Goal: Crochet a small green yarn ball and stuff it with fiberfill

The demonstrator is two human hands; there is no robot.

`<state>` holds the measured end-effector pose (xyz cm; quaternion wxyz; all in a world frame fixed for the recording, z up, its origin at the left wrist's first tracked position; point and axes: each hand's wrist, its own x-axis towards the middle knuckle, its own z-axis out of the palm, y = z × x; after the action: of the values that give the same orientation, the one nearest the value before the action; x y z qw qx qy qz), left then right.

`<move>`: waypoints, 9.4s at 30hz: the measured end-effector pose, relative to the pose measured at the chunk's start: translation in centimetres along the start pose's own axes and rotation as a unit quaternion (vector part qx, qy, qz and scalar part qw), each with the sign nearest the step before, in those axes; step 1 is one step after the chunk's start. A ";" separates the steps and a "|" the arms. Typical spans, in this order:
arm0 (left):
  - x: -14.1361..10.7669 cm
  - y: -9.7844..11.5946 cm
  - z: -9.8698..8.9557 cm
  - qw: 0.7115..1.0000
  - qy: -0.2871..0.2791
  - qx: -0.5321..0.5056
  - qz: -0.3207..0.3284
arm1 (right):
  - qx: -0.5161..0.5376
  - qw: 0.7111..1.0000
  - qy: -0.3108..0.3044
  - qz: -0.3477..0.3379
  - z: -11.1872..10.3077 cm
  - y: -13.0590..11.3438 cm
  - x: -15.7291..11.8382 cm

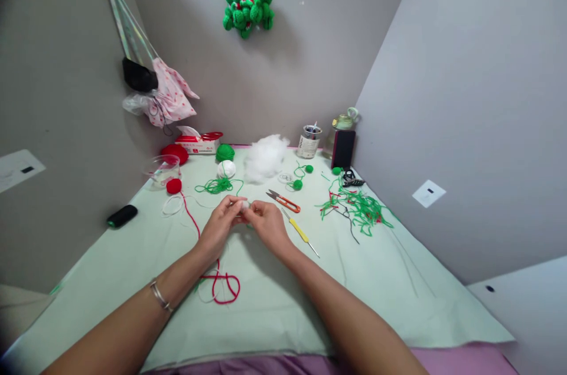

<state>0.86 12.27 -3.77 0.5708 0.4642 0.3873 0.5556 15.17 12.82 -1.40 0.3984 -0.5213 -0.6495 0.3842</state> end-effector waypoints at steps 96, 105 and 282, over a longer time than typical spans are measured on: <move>-1.3 0.1 -0.2 0.986 0.019 0.118 0.113 | 0.314 0.921 -0.179 0.146 -1.3 -1.4 -1.2; -1.3 -0.2 -0.1 0.985 0.023 0.129 0.115 | 0.327 0.909 -0.201 0.162 -1.8 -1.2 -0.9; -1.2 0.5 0.3 0.999 -0.037 0.037 0.017 | -0.041 0.997 -0.040 -0.048 -2.2 0.5 0.0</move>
<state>0.88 10.98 -3.30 0.5578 0.5115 0.3782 0.5331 17.35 13.05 -1.02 0.3685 -0.4895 -0.7044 0.3583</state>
